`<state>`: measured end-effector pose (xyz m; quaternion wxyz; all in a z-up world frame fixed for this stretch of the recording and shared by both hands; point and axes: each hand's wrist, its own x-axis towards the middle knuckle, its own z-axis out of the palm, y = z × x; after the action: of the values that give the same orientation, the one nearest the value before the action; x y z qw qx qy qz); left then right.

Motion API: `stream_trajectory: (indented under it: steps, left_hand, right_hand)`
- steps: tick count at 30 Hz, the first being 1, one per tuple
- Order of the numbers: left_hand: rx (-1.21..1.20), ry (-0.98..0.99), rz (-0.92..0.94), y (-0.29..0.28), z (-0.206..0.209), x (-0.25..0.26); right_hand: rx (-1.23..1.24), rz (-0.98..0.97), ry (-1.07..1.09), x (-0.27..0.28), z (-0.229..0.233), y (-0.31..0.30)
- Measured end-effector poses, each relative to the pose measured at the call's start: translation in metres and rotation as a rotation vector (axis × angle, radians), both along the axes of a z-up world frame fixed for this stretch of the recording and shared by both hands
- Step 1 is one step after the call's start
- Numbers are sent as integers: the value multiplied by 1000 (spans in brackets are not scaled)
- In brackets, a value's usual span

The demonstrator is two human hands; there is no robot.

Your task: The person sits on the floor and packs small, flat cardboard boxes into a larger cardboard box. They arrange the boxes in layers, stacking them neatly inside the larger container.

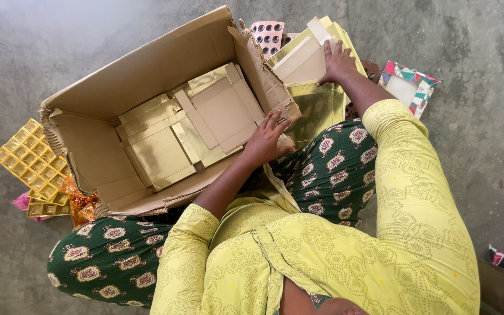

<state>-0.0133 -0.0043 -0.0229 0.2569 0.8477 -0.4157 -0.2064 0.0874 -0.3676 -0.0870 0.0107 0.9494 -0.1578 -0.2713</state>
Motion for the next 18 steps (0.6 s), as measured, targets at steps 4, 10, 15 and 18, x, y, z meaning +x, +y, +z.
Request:
stream_trajectory:
  steps: [4,10,15,18]
  left_hand:
    - [21,58,21,1,1,2]
    - [16,62,34,2,2,3]
    - [2,60,54,3,-1,1]
    - [-6,60,57,3,-5,0]
  right_hand:
    - [27,-39,-52,-4,-2,3]
    - [-104,174,30,-22,3,26]
    - [-126,251,-37,-23,-8,26]
    - [-104,237,-109,-18,-16,14]
